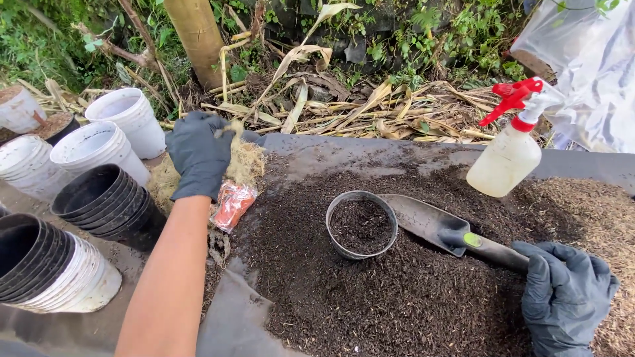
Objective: Mixing soil components on a workspace and filling a small nursery pot using a hand trowel and spray bottle.
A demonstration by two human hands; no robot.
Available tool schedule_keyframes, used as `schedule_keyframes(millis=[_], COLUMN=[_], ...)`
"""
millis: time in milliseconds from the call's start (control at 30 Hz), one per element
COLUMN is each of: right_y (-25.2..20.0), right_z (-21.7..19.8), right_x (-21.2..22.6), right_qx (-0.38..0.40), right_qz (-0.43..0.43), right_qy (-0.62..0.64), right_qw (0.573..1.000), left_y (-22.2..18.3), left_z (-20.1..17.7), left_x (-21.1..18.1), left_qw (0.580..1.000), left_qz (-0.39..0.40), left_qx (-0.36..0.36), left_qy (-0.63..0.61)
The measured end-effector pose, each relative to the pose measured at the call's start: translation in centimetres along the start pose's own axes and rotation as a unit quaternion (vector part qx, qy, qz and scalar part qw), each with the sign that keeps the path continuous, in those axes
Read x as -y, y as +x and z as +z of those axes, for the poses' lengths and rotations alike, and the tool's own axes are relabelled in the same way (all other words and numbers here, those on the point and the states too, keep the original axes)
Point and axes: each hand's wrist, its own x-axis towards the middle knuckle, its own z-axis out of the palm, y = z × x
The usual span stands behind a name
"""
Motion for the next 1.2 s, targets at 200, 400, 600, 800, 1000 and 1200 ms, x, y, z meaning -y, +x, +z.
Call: schedule_keyframes(millis=[200,400,600,800,1000,1200], right_y=[-0.1,0.2,0.7,0.5,0.5,0.7], right_z=[0.1,-0.7,-1.3,-1.3,-1.0,-1.3], right_x=[0.1,1.3,1.6,1.3,1.0,1.2], right_qx=[-0.019,-0.010,0.004,0.004,-0.015,0.007], right_qz=[-0.017,0.012,0.025,0.028,-0.011,0.019], right_qy=[-0.007,0.019,0.042,0.041,0.039,0.045], right_qw=[1.000,1.000,0.999,0.999,0.999,0.999], left_y=[-2.7,-9.4,-13.7,-14.0,-13.7,-16.5], left_z=[-9.8,-19.0,-14.2,-9.7,-10.7,-6.7], left_x=[-5.3,-13.7,-17.1,-18.1,-19.0,-18.0], left_qw=[0.925,0.783,0.897,0.881,0.869,0.920], left_qz=[-0.014,-0.158,0.160,0.368,0.375,0.389], left_qx=[-0.070,0.114,0.186,0.241,0.320,-0.015], left_qy=[-0.372,-0.591,-0.367,-0.175,0.032,0.054])
